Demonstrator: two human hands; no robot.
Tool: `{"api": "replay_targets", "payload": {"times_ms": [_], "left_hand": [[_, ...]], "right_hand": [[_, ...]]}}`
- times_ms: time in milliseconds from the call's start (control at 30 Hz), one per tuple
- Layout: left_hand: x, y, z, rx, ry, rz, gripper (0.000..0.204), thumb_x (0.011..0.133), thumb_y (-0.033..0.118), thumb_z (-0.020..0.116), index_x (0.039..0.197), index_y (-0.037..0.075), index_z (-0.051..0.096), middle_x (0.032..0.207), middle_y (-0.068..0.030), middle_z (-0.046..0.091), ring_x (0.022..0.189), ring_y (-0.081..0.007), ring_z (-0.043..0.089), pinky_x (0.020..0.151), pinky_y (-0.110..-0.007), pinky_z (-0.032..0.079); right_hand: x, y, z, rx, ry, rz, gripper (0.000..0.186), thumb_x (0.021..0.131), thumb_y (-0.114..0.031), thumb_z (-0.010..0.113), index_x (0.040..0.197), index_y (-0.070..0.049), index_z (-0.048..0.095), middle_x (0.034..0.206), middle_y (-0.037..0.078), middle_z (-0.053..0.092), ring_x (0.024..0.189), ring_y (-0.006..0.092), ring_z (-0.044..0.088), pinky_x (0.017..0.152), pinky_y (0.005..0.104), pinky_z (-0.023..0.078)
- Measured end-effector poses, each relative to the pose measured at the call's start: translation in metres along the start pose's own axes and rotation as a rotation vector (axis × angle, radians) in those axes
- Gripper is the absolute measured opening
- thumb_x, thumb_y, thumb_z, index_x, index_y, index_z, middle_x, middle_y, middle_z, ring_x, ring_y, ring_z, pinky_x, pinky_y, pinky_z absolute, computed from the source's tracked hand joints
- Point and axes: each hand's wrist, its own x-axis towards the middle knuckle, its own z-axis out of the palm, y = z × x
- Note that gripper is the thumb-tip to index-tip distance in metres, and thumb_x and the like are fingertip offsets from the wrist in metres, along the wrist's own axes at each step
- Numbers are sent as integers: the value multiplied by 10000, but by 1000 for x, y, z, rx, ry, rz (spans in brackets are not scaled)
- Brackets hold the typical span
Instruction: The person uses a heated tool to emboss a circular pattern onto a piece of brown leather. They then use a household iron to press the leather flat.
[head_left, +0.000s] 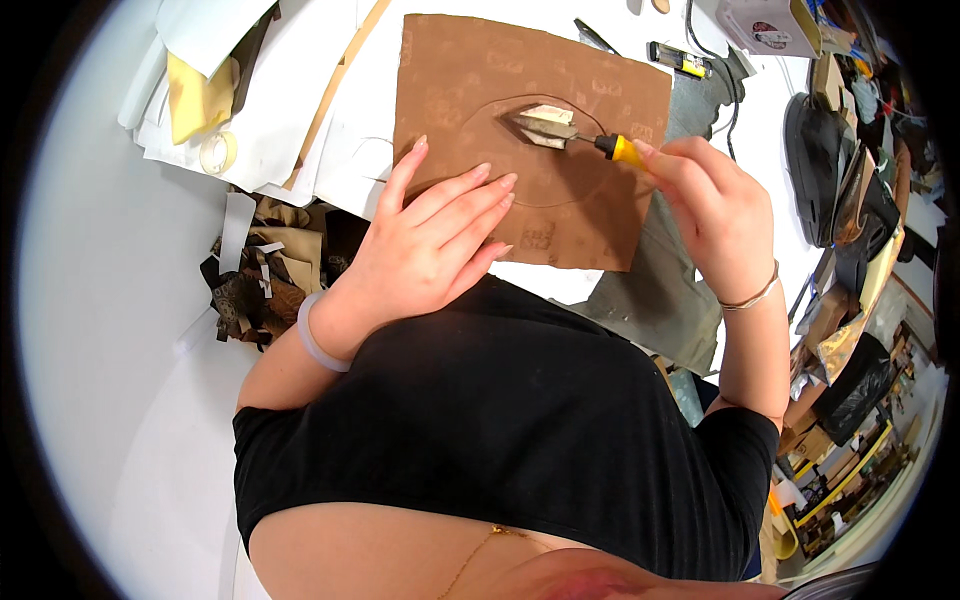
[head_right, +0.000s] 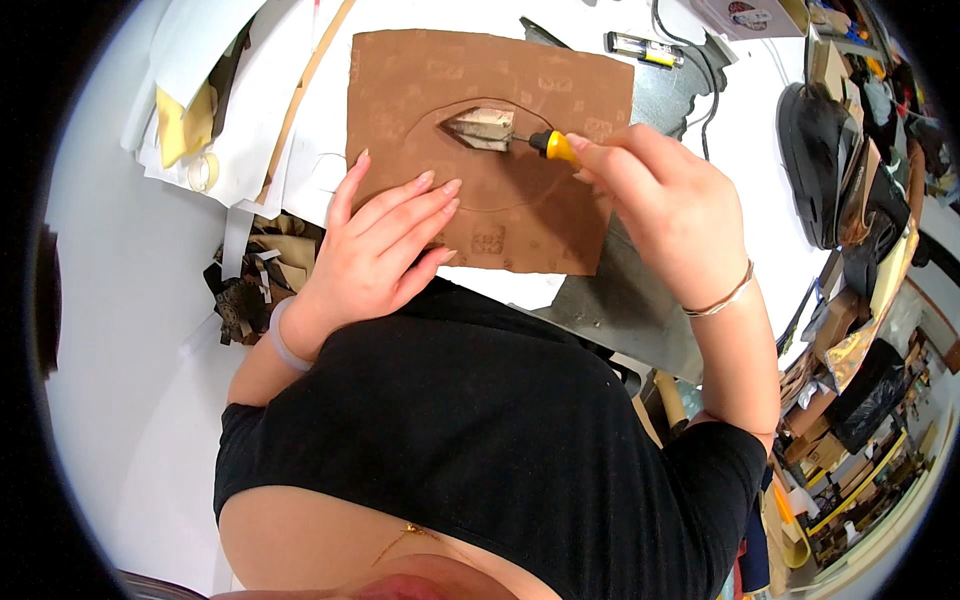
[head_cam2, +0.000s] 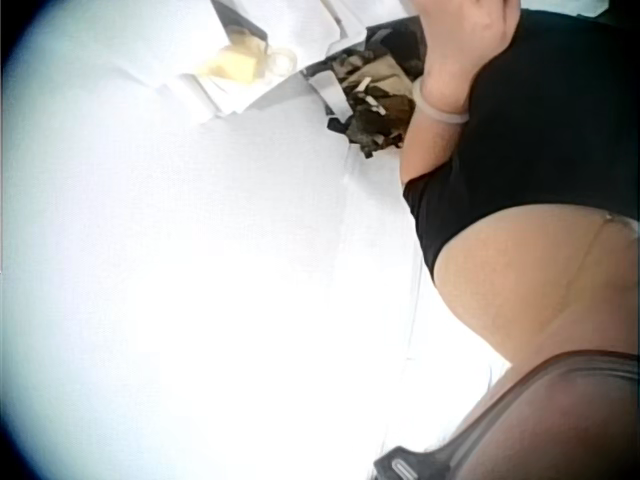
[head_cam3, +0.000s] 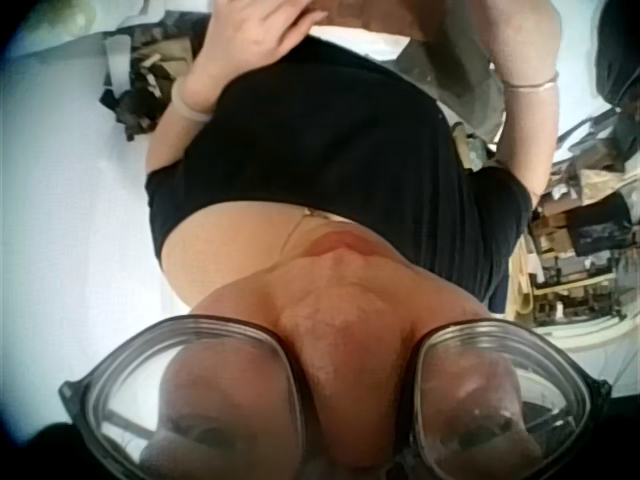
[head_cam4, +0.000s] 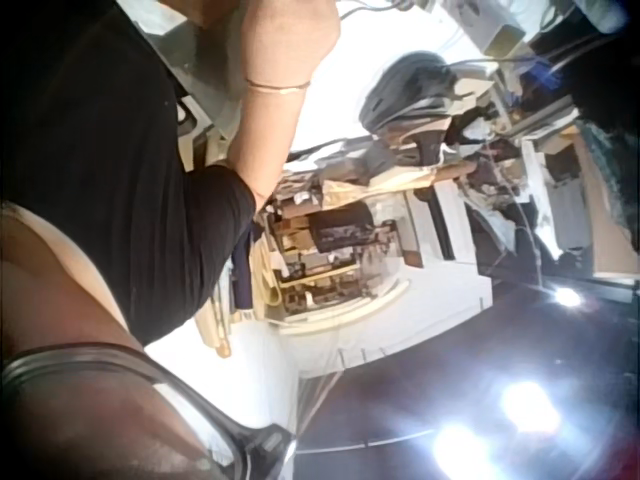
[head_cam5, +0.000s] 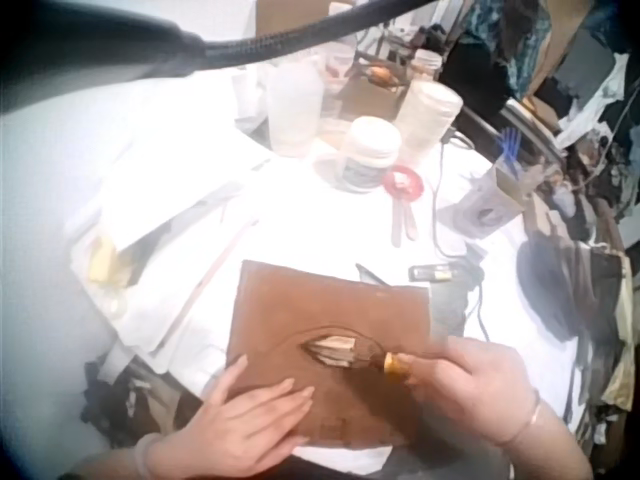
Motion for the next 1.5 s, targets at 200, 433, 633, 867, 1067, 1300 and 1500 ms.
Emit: {"api": "replay_targets", "payload": {"times_ms": [200, 433, 633, 867, 1067, 1300, 1500], "left_hand": [[0, 1, -1, -3, -6, -22, 398, 899, 208, 806, 1272, 79, 757, 1393, -17, 721, 1361, -196, 632, 1277, -616, 257], [-1, 0, -1, -12, -10, -32, 383, 915, 207, 792, 1276, 86, 758, 1397, -8, 718, 1364, -191, 628, 1279, -620, 250], [-1, -1, -1, -16, -17, -30, 387, 916, 208, 792, 1282, 90, 759, 1400, -3, 717, 1366, -182, 626, 1282, -618, 244], [0, 0, -1, -10, -18, -21, 375, 912, 211, 796, 1265, 88, 766, 1397, -5, 719, 1364, -185, 629, 1282, -615, 243], [-1, 2, -3, -10, -8, -21, 398, 896, 196, 799, 1271, 71, 756, 1408, -28, 714, 1380, -213, 623, 1282, -617, 237], [-12, 1, -4, 25, 42, 36, 460, 893, 186, 789, 1329, 56, 719, 1465, -59, 683, 1413, -243, 607, 1293, -602, 238], [-9, 4, 5, -35, -11, 42, 499, 904, 223, 792, 1365, 56, 700, 1476, -60, 673, 1439, -240, 584, 1289, -580, 292]], "right_hand": [[7, 5, 2, -75, -51, -46, 477, 816, -73, 761, 1277, -183, 712, 953, 11, 660, 786, 215, 697, 636, 351, 580], [12, 6, 2, -108, -26, -88, 462, 822, -80, 757, 1269, -190, 717, 953, 2, 662, 783, 210, 697, 634, 345, 579], [14, 9, 2, -105, -13, -76, 437, 840, -69, 736, 1259, -192, 722, 932, -2, 658, 757, 206, 698, 620, 338, 573], [25, 6, -2, -116, -90, 27, 366, 906, -106, 715, 1256, -210, 717, 966, 27, 679, 719, 282, 707, 611, 379, 574], [42, 18, 3, -125, 18, 29, 281, 954, -159, 711, 1231, -207, 721, 952, 23, 696, 731, 298, 706, 614, 390, 570], [24, 6, -2, -1, -20, -67, 324, 903, -103, 748, 1220, -170, 732, 931, 24, 675, 749, 245, 706, 624, 352, 568], [25, -1, 3, -52, -88, -127, 375, 894, -44, 753, 1252, -152, 724, 1013, 42, 701, 801, 253, 714, 652, 360, 570]]}}
